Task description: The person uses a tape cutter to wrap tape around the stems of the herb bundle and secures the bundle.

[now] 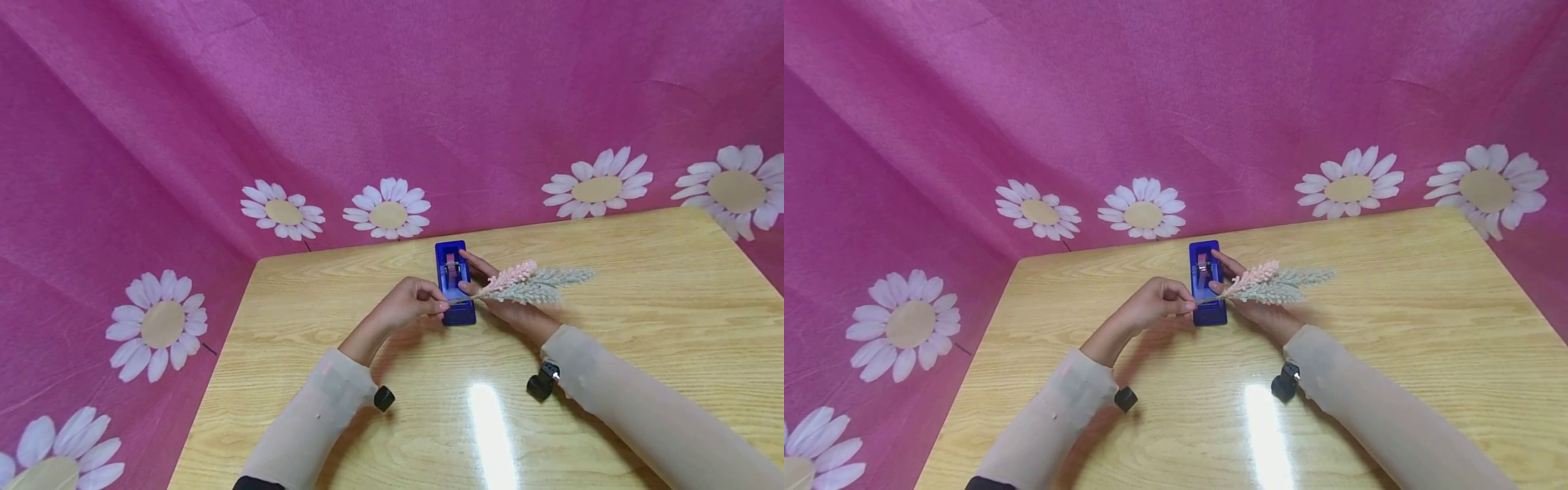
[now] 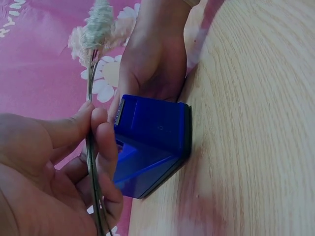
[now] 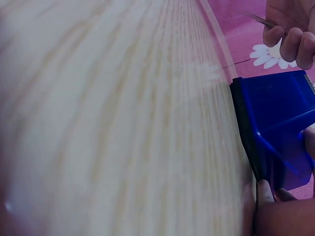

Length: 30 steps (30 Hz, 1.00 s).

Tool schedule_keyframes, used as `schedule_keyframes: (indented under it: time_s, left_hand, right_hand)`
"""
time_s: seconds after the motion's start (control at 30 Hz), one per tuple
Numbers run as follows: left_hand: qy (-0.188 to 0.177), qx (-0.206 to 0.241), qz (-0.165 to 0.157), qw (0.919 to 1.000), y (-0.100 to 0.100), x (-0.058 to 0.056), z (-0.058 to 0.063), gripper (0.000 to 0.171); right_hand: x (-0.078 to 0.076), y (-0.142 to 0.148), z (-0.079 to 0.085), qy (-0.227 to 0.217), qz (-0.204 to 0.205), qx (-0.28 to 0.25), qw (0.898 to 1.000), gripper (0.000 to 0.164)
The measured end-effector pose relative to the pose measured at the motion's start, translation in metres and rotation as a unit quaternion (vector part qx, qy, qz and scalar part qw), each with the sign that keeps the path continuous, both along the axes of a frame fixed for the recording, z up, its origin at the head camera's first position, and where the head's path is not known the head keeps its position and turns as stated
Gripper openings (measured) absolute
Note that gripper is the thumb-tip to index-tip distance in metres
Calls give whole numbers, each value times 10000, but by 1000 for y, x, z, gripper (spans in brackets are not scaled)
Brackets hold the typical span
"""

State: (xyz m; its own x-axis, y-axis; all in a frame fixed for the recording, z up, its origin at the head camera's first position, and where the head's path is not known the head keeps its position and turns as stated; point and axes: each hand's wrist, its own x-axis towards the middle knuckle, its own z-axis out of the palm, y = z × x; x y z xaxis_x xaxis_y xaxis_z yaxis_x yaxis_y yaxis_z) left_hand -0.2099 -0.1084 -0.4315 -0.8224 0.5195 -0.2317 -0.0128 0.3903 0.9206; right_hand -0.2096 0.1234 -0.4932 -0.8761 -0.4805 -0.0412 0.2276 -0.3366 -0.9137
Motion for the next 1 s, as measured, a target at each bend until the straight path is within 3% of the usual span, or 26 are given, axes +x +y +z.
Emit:
schedule_keyframes:
  time_s: [0.03,0.07,0.13,0.33,0.53,0.77,1.0]
  left_hand:
    - [-21,59,25,10000,0,0,0,12]
    - [-47,117,54,9999,0,0,0,11]
    - [-43,132,82,9999,0,0,0,9]
    - [68,-27,-47,10000,0,-1,2,16]
    - [38,-56,-155,9999,0,-2,3,25]
    - [80,-120,-13,9999,1,-3,2,18]
    - [-350,309,244,9986,3,-6,0,13]
  right_hand:
    - [-4,0,-5,6,-7,-98,10000,69]
    - [-6,-1,-5,681,-158,1150,9909,66]
    - [-11,-3,-8,1384,-447,2194,9647,68]
    - [-13,-5,-10,1739,-659,2173,9582,68]
    - [-10,-6,-5,1466,-592,2199,9626,65]
    - [-2,-14,12,1961,-924,1974,9560,67]
    - [-10,-10,0,1971,-844,2392,9470,67]
